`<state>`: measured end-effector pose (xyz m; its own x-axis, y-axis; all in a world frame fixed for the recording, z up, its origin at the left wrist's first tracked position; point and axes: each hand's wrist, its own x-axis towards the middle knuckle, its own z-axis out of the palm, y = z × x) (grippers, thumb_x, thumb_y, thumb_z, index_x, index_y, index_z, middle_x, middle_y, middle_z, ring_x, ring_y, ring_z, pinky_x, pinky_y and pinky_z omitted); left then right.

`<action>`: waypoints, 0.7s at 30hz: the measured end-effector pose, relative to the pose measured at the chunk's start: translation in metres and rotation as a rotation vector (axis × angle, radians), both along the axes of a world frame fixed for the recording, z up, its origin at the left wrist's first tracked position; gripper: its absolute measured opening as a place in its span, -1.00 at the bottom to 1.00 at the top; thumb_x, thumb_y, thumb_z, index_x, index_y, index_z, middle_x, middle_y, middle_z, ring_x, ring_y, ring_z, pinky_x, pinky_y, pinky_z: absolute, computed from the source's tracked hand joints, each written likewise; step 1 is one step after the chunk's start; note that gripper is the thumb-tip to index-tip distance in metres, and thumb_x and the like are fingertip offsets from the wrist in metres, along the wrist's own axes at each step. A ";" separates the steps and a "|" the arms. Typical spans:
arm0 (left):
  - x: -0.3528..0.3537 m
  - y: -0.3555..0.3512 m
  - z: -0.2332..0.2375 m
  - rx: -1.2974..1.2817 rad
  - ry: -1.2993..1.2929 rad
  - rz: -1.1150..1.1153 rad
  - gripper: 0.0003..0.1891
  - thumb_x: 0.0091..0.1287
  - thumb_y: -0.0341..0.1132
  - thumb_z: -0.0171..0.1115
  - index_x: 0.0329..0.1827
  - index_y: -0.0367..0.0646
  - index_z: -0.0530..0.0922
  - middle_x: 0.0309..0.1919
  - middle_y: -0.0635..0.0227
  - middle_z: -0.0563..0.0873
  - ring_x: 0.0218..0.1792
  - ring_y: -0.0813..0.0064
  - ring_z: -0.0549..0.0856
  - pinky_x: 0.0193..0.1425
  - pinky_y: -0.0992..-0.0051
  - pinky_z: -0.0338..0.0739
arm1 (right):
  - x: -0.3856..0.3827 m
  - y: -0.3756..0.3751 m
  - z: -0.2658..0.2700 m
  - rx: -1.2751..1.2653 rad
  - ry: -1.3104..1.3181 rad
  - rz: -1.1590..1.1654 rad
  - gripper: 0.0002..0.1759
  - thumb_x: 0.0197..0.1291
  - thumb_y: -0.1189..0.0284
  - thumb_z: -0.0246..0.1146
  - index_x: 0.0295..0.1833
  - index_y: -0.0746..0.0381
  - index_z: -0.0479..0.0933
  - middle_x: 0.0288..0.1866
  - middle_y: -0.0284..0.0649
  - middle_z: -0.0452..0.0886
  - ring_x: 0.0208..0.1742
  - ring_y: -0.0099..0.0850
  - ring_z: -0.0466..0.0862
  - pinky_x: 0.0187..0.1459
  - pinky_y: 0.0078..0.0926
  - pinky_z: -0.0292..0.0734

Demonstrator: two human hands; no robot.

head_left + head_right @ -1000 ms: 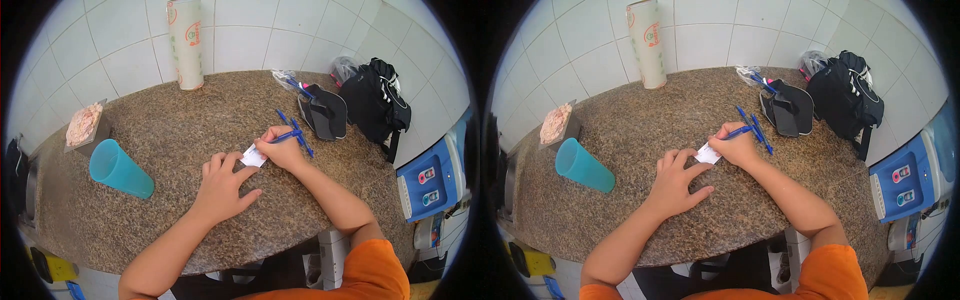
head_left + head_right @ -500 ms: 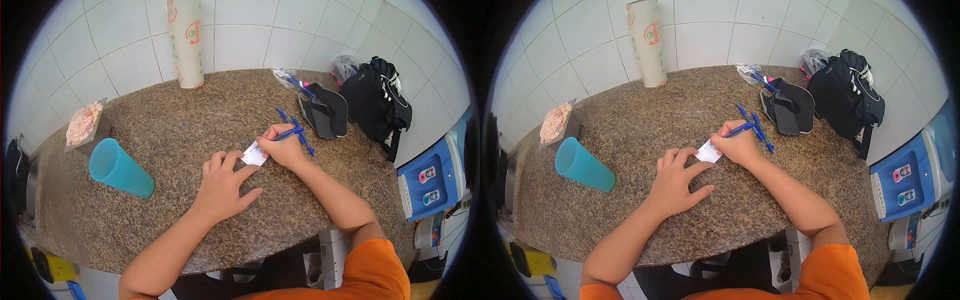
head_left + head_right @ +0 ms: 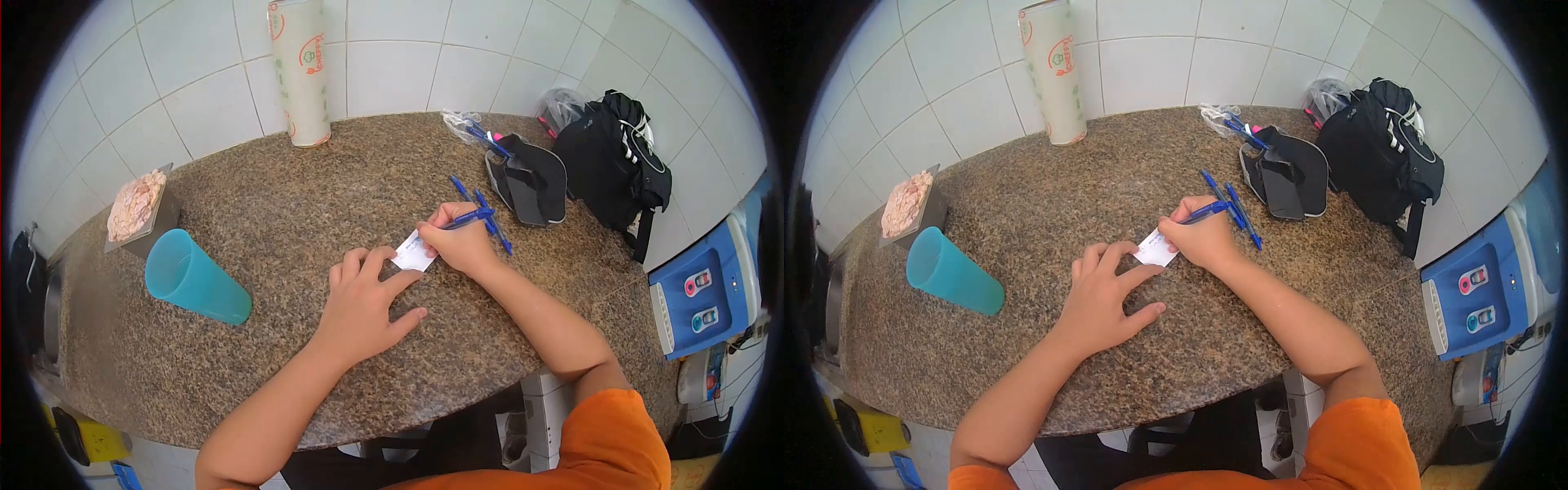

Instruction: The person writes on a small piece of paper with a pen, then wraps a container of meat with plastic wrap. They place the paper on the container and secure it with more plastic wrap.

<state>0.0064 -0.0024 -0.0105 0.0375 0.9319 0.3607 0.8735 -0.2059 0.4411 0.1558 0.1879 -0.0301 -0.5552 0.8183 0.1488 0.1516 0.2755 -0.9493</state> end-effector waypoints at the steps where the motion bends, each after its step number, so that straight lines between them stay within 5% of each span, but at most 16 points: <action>1: 0.000 0.000 0.000 -0.001 0.000 -0.001 -0.47 0.25 0.07 0.52 0.26 0.12 0.76 0.35 0.12 0.55 0.35 -0.01 0.44 0.41 -0.03 0.31 | 0.000 0.000 0.000 -0.007 0.005 -0.004 -0.68 0.18 0.53 0.47 -0.53 0.31 0.49 -0.56 -0.18 0.68 -0.59 -0.47 0.73 -0.58 -0.45 0.55; 21: 0.001 0.000 0.000 0.001 0.005 0.004 -0.48 0.24 0.06 0.53 0.25 0.13 0.75 0.35 0.13 0.55 0.37 0.00 0.43 0.42 -0.02 0.30 | -0.001 -0.001 -0.002 0.037 -0.019 -0.040 -0.70 0.16 0.53 0.42 -0.54 0.29 0.47 -0.56 -0.21 0.66 -0.63 -0.49 0.68 -0.60 -0.43 0.50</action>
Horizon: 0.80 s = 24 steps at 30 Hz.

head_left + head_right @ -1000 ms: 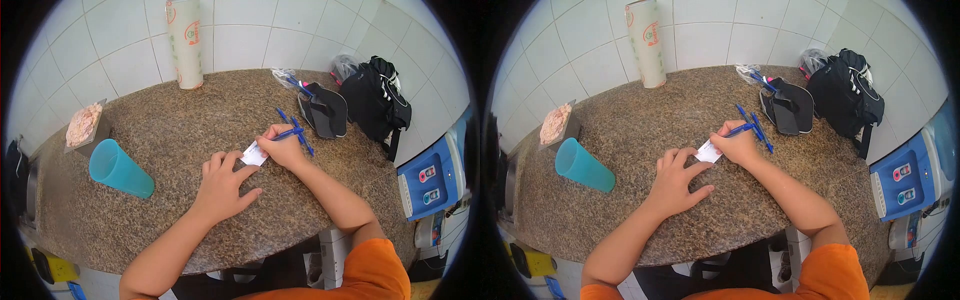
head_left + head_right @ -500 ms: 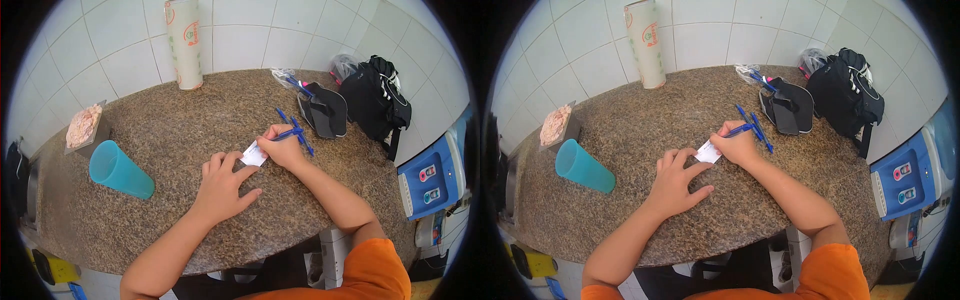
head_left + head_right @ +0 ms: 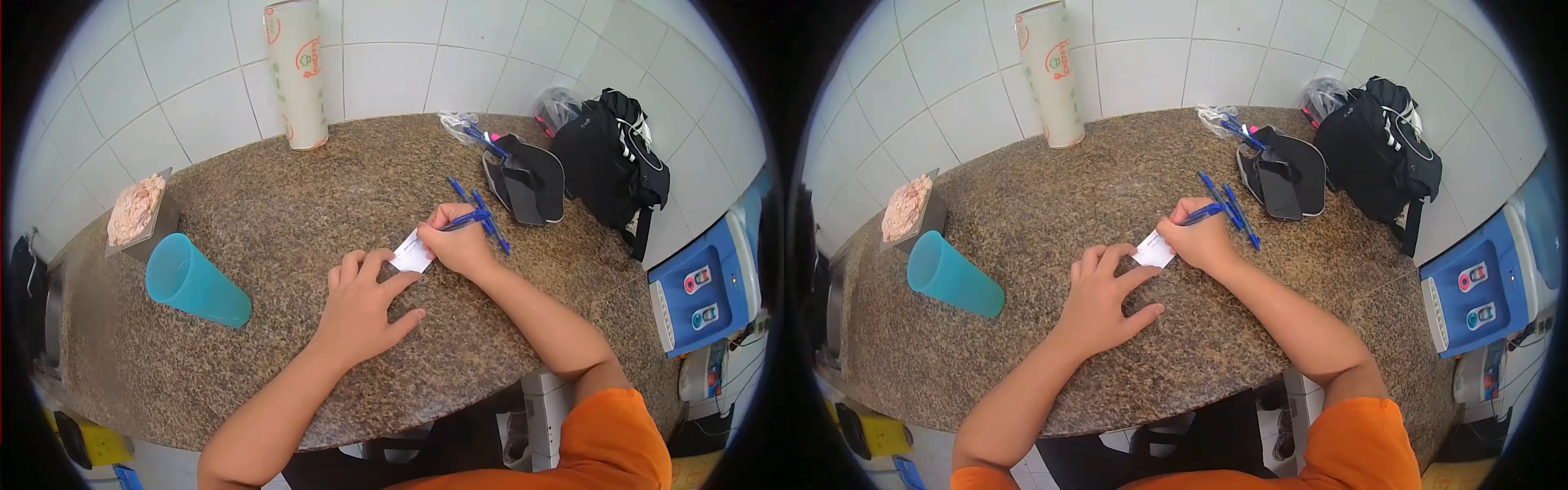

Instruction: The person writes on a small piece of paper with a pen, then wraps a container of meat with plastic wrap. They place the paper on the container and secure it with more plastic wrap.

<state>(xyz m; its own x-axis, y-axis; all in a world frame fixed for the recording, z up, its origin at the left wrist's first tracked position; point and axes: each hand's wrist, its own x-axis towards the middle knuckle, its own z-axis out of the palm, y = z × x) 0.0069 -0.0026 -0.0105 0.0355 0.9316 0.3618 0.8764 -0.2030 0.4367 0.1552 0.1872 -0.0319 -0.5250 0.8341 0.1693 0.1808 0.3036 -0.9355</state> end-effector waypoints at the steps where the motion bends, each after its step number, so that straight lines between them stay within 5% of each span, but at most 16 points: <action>1: 0.000 0.000 0.000 0.003 0.006 -0.008 -0.48 0.24 0.06 0.53 0.25 0.13 0.75 0.35 0.13 0.55 0.37 0.00 0.43 0.42 -0.02 0.30 | 0.001 0.000 0.002 -0.002 -0.006 0.006 -0.70 0.16 0.53 0.42 -0.54 0.29 0.46 -0.54 -0.20 0.68 -0.63 -0.48 0.67 -0.61 -0.43 0.49; 5: 0.001 0.000 -0.002 0.036 0.033 -0.013 -0.47 0.23 0.04 0.53 0.25 0.11 0.74 0.34 0.14 0.56 0.36 0.00 0.44 0.40 -0.02 0.31 | 0.007 0.004 0.008 -0.032 0.157 -0.004 -0.72 0.17 0.55 0.38 -0.53 0.27 0.46 -0.54 -0.18 0.69 -0.65 -0.48 0.65 -0.61 -0.43 0.48; 8: 0.002 0.001 0.009 0.032 -0.007 0.001 -0.41 0.25 -0.03 0.51 0.34 0.01 0.65 0.31 0.15 0.60 0.32 0.01 0.48 0.40 0.03 0.32 | 0.030 -0.014 0.054 -0.363 0.026 0.333 -0.78 0.32 0.51 0.33 -0.42 0.23 0.52 -0.63 -0.26 0.62 -0.72 -0.52 0.55 -0.64 -0.52 0.39; 10: 0.002 0.001 0.011 0.003 -0.064 0.027 -0.36 0.25 -0.08 0.50 0.39 -0.06 0.59 0.29 0.16 0.63 0.28 0.03 0.52 0.40 0.08 0.34 | 0.035 -0.025 0.072 -0.330 -0.069 0.464 -0.75 0.37 0.47 0.34 -0.40 0.24 0.53 -0.65 -0.30 0.59 -0.73 -0.54 0.54 -0.65 -0.54 0.36; 13: -0.012 0.002 -0.002 0.242 -0.269 0.153 -0.37 0.36 -0.21 0.45 0.46 -0.19 0.47 0.30 0.15 0.64 0.28 0.17 0.57 0.39 0.13 0.36 | 0.034 -0.034 0.075 -0.344 -0.180 0.681 -0.66 0.49 0.35 0.36 -0.38 0.25 0.52 -0.69 -0.39 0.53 -0.73 -0.62 0.52 -0.65 -0.55 0.34; 15: -0.011 0.007 -0.007 0.227 -1.091 -0.037 -0.50 0.44 -0.32 0.32 0.43 -0.20 0.49 0.27 0.23 0.69 0.19 0.46 0.59 0.28 0.40 0.48 | 0.032 -0.039 0.073 -0.183 -0.307 0.742 -0.63 0.50 0.32 0.35 -0.40 0.23 0.52 -0.68 -0.39 0.54 -0.72 -0.63 0.52 -0.65 -0.55 0.34; 16: -0.011 0.005 -0.002 0.192 -1.177 -0.058 -0.67 0.58 -0.29 0.28 0.31 -0.18 0.57 0.20 0.25 0.73 0.10 0.60 0.62 0.17 0.48 0.52 | 0.030 -0.042 0.071 -0.138 -0.326 0.749 -0.58 0.51 0.27 0.35 -0.44 0.22 0.51 -0.66 -0.39 0.55 -0.72 -0.62 0.53 -0.65 -0.55 0.35; 24: -0.018 0.005 -0.018 0.155 -1.291 -0.107 -0.71 0.51 -0.17 0.44 0.04 -0.21 0.65 -0.02 0.29 0.77 -0.03 0.58 0.70 0.07 0.52 0.57 | 0.023 -0.052 0.073 -0.218 -0.438 0.778 -0.47 0.54 0.12 0.35 -0.48 0.22 0.52 -0.63 -0.41 0.58 -0.70 -0.63 0.55 -0.64 -0.60 0.40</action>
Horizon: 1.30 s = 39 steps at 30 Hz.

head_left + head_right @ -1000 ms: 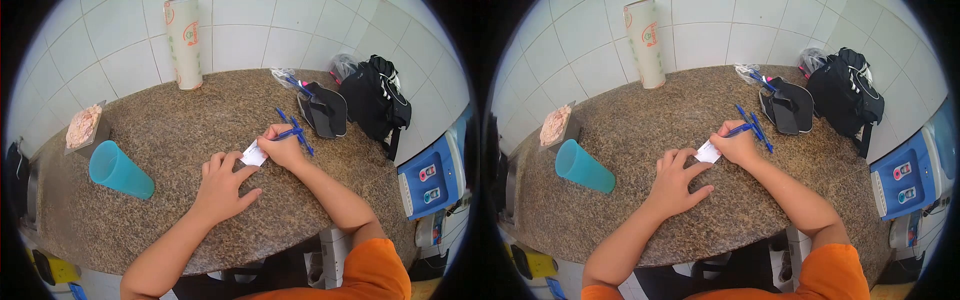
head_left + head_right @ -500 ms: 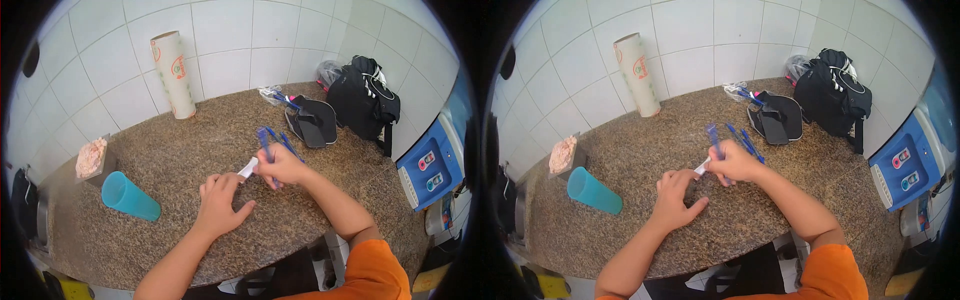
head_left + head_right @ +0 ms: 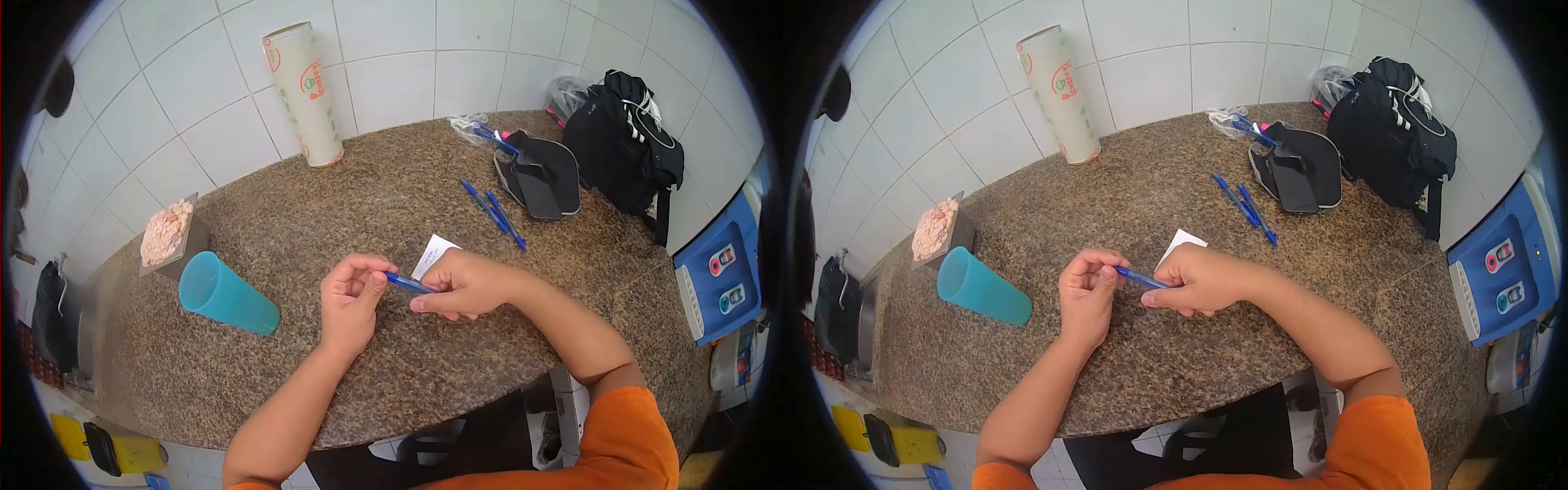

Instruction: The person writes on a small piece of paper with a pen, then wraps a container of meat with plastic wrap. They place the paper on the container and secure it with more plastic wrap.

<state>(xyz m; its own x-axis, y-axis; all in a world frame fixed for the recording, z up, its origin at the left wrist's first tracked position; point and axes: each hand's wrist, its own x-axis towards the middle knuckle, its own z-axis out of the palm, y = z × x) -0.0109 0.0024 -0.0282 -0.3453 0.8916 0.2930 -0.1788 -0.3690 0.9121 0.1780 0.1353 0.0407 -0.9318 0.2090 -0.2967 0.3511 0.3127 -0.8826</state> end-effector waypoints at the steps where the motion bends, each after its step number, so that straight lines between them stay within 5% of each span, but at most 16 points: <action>1: 0.000 -0.001 0.000 -0.048 -0.046 -0.007 -0.72 0.49 -0.20 0.46 0.03 -0.21 0.64 -0.06 0.30 0.76 -0.02 0.58 0.70 0.07 0.51 0.57 | -0.001 -0.001 0.000 0.004 -0.021 -0.001 -0.45 0.56 0.10 0.32 -0.48 0.21 0.51 -0.63 -0.41 0.59 -0.70 -0.62 0.56 -0.64 -0.60 0.41; 14: 0.006 0.000 0.004 0.136 0.127 -0.045 -0.85 0.55 -0.41 0.37 0.04 -0.23 0.58 -0.01 0.20 0.79 0.01 0.52 0.76 0.15 0.51 0.64 | -0.004 0.000 -0.012 -0.337 0.015 0.046 -0.42 0.62 0.12 0.24 -0.51 0.22 0.48 -0.68 -0.37 0.50 -0.76 -0.60 0.49 -0.72 -0.58 0.38; 19: 0.011 0.001 0.005 0.017 -0.059 0.045 -0.64 0.50 -0.49 0.41 0.22 -0.15 0.44 0.02 0.14 0.83 -0.01 0.52 0.79 0.13 0.48 0.67 | -0.006 -0.007 0.002 -0.200 -0.007 -0.062 -0.48 0.62 0.15 0.24 -0.43 0.24 0.56 -0.58 -0.35 0.60 -0.70 -0.63 0.55 -0.69 -0.60 0.41; 23: -0.001 0.007 0.002 0.015 -0.148 0.162 -0.66 0.51 -0.48 0.40 0.23 -0.16 0.47 0.03 0.17 0.82 -0.04 0.57 0.77 0.09 0.52 0.65 | -0.006 0.008 -0.017 -0.321 0.127 -0.063 -0.54 0.54 0.12 0.34 -0.33 0.27 0.63 -0.47 -0.33 0.69 -0.56 -0.60 0.64 -0.57 -0.62 0.48; 26: -0.016 0.005 0.008 -0.010 -0.269 0.314 -0.69 0.56 -0.44 0.36 0.27 -0.19 0.51 0.03 0.29 0.79 -0.04 0.63 0.72 0.05 0.58 0.63 | -0.004 0.018 -0.024 0.101 0.416 -0.168 -0.70 0.51 0.23 0.36 -0.11 0.28 0.67 -0.37 -0.24 0.74 -0.38 -0.51 0.69 -0.32 -0.49 0.53; 32: -0.022 0.004 0.005 -0.004 -0.320 0.263 -0.78 0.56 -0.38 0.36 0.16 -0.09 0.54 0.06 0.39 0.74 0.00 0.65 0.69 0.11 0.58 0.64 | -0.015 0.006 -0.029 0.668 0.723 -0.269 -0.65 0.58 0.24 0.25 -0.22 0.29 0.54 -0.50 -0.11 0.56 -0.49 -0.10 0.59 -0.35 -0.18 0.45; 39: -0.028 0.003 -0.003 0.051 -0.319 0.194 -0.79 0.56 -0.44 0.35 0.15 -0.12 0.54 0.07 0.31 0.75 0.04 0.58 0.71 0.19 0.52 0.64 | -0.009 0.000 -0.015 0.473 0.440 -0.163 -0.56 0.62 0.20 0.17 -0.30 0.30 0.46 -0.40 -0.03 0.55 -0.35 -0.05 0.64 -0.27 -0.12 0.46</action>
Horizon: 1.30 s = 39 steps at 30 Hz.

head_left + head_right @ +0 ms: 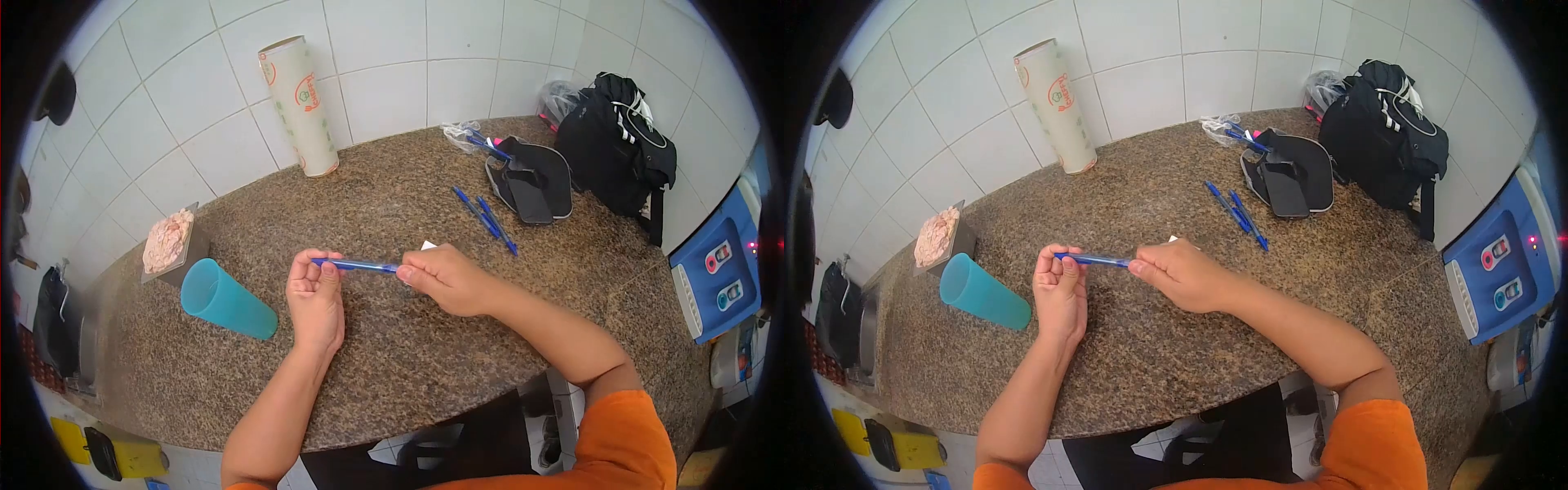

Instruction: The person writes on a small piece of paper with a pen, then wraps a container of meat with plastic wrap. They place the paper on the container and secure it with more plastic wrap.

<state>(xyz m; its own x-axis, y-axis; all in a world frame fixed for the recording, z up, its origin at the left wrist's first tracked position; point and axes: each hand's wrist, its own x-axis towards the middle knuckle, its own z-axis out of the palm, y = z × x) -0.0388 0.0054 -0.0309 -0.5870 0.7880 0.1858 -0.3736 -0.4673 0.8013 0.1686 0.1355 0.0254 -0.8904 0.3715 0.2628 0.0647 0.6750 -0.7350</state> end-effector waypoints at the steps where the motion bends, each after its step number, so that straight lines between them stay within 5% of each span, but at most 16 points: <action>1: -0.002 0.000 0.000 0.020 0.036 -0.003 -0.77 0.55 -0.44 0.36 0.16 -0.14 0.53 0.07 0.30 0.75 0.04 0.57 0.71 0.20 0.52 0.63 | 0.000 0.000 0.001 -0.057 -0.079 0.033 -0.59 0.61 0.21 0.19 -0.27 0.31 0.51 -0.36 -0.03 0.57 -0.31 -0.07 0.65 -0.23 -0.14 0.48; 3: -0.001 -0.001 0.004 0.039 0.068 -0.004 -0.75 0.54 -0.44 0.38 0.17 -0.16 0.53 0.06 0.29 0.75 0.05 0.57 0.71 0.20 0.52 0.63 | -0.001 0.002 -0.004 -0.114 -0.163 0.068 -0.61 0.59 0.22 0.21 -0.23 0.31 0.56 -0.32 -0.03 0.59 -0.26 -0.09 0.67 -0.20 -0.16 0.51; 5: 0.007 -0.004 0.014 -0.098 0.296 -0.003 -0.63 0.50 -0.45 0.42 0.29 -0.14 0.52 0.13 0.31 0.72 0.06 0.60 0.68 0.23 0.54 0.63 | -0.003 0.010 -0.020 0.202 0.186 0.123 -0.69 0.55 0.24 0.26 -0.09 0.29 0.68 -0.33 -0.10 0.62 -0.25 -0.16 0.66 -0.15 -0.21 0.55; 8: 0.038 -0.005 0.023 -0.010 0.408 -0.012 -0.50 0.43 -0.51 0.46 0.39 -0.20 0.50 0.23 0.24 0.67 0.11 0.58 0.66 0.25 0.49 0.61 | 0.005 0.032 -0.014 0.144 0.150 -0.022 -0.71 0.51 0.25 0.31 0.04 0.26 0.72 -0.29 -0.13 0.66 -0.19 -0.16 0.68 -0.07 -0.22 0.58; 9: 0.036 -0.008 0.019 -0.113 0.762 0.051 -0.45 0.33 -0.43 0.55 0.37 -0.18 0.55 0.28 0.17 0.64 0.16 0.39 0.65 0.29 0.33 0.58 | 0.006 0.040 -0.013 0.074 0.199 -0.144 -0.75 0.48 0.30 0.36 0.00 0.29 0.72 -0.25 -0.20 0.71 -0.23 -0.32 0.70 -0.13 -0.32 0.58; 10: 0.036 -0.011 0.017 -0.110 0.757 0.052 -0.45 0.33 -0.43 0.55 0.37 -0.18 0.55 0.28 0.17 0.64 0.16 0.39 0.65 0.29 0.33 0.58 | 0.009 0.048 -0.013 0.077 0.194 -0.143 -0.75 0.48 0.30 0.36 0.00 0.29 0.72 -0.25 -0.20 0.71 -0.23 -0.32 0.70 -0.13 -0.32 0.58; 12: 0.041 -0.013 0.020 -0.139 1.555 -0.003 -0.41 0.26 -0.25 0.61 0.34 -0.14 0.61 0.30 0.12 0.62 0.22 0.16 0.63 0.34 0.16 0.52 | 0.016 0.063 -0.016 -0.294 0.259 -0.280 -0.79 0.46 0.35 0.39 -0.03 0.29 0.70 -0.29 -0.29 0.72 -0.30 -0.52 0.69 -0.21 -0.50 0.56; 13: 0.052 -0.016 0.026 -0.200 1.506 -0.076 -0.35 0.22 -0.09 0.61 0.35 -0.11 0.62 0.36 0.07 0.56 0.31 -0.03 0.55 0.39 0.02 0.45 | 0.013 0.069 -0.022 -0.261 0.371 -0.271 -0.87 0.47 0.40 0.39 -0.10 0.24 0.65 -0.37 -0.39 0.68 -0.38 -0.67 0.63 -0.33 -0.65 0.50; 18: 0.061 -0.011 0.024 -0.201 1.636 -0.090 -0.30 0.25 0.02 0.57 0.40 -0.10 0.59 0.44 0.06 0.49 0.41 -0.07 0.47 0.46 -0.05 0.37 | 0.008 0.082 -0.043 -0.613 0.182 -0.427 -0.79 0.54 0.30 0.32 -0.15 0.16 0.53 -0.35 -0.33 0.68 -0.42 -0.61 0.63 -0.40 -0.57 0.58; 22: 0.060 -0.010 0.026 -0.190 1.653 -0.144 -0.27 0.30 0.10 0.51 0.46 -0.08 0.55 0.49 0.03 0.45 0.47 -0.10 0.43 0.50 -0.08 0.30 | 0.003 0.063 -0.022 -1.100 0.474 -0.249 -0.70 0.64 0.17 0.17 -0.06 0.17 0.53 -0.37 -0.27 0.68 -0.40 -0.53 0.69 -0.33 -0.47 0.70; 25: 0.061 -0.012 0.028 -0.211 1.711 -0.151 -0.24 0.34 0.13 0.45 0.50 -0.12 0.52 0.53 0.01 0.42 0.50 -0.08 0.39 0.51 -0.08 0.27 | 0.021 0.068 -0.010 -0.989 0.379 -0.281 -0.74 0.66 0.22 0.17 -0.06 0.19 0.54 -0.30 -0.29 0.71 -0.33 -0.52 0.72 -0.27 -0.45 0.65; 27: 0.060 -0.012 0.025 -0.222 1.718 -0.157 -0.23 0.35 0.16 0.43 0.50 -0.12 0.52 0.54 0.01 0.42 0.50 -0.08 0.38 0.51 -0.08 0.27 | 0.037 0.085 -0.013 -0.060 0.033 -0.355 -0.82 0.50 0.33 0.33 -0.11 0.22 0.56 -0.24 -0.24 0.72 -0.27 -0.37 0.74 -0.20 -0.34 0.64; 28: 0.060 -0.011 0.025 -0.238 1.739 -0.164 -0.23 0.36 0.18 0.41 0.50 -0.12 0.52 0.55 0.02 0.41 0.51 -0.08 0.38 0.52 -0.08 0.26 | 0.046 0.088 -0.013 -0.055 0.028 -0.357 -0.82 0.50 0.33 0.33 -0.11 0.22 0.56 -0.24 -0.24 0.72 -0.27 -0.37 0.74 -0.20 -0.34 0.64; 30: 0.060 -0.011 0.025 -0.234 1.742 -0.165 -0.23 0.36 0.18 0.41 0.50 -0.12 0.52 0.55 0.03 0.42 0.51 -0.07 0.38 0.52 -0.07 0.25 | 0.058 0.088 -0.012 0.460 -0.174 -0.221 -0.75 0.23 0.42 0.51 -0.14 0.23 0.56 -0.21 -0.15 0.71 -0.16 -0.16 0.74 -0.10 -0.23 0.60; 31: 0.060 -0.011 0.025 -0.235 1.748 -0.171 -0.23 0.36 0.19 0.40 0.50 -0.12 0.52 0.54 0.05 0.43 0.50 -0.07 0.39 0.52 -0.07 0.25 | 0.055 0.086 -0.013 0.359 -0.150 -0.241 -0.61 0.01 0.43 0.60 -0.11 0.23 0.57 -0.18 -0.06 0.69 -0.08 0.00 0.70 -0.03 -0.14 0.58; 39: 0.060 -0.017 0.026 -0.237 1.732 -0.152 -0.21 0.35 0.18 0.40 0.45 -0.25 0.55 0.48 0.08 0.52 0.47 -0.02 0.42 0.49 -0.05 0.26 | 0.028 0.054 -0.013 0.425 -0.042 -0.158 -0.68 0.15 0.39 0.56 -0.10 0.25 0.58 -0.18 -0.12 0.70 -0.10 -0.15 0.72 -0.07 -0.19 0.61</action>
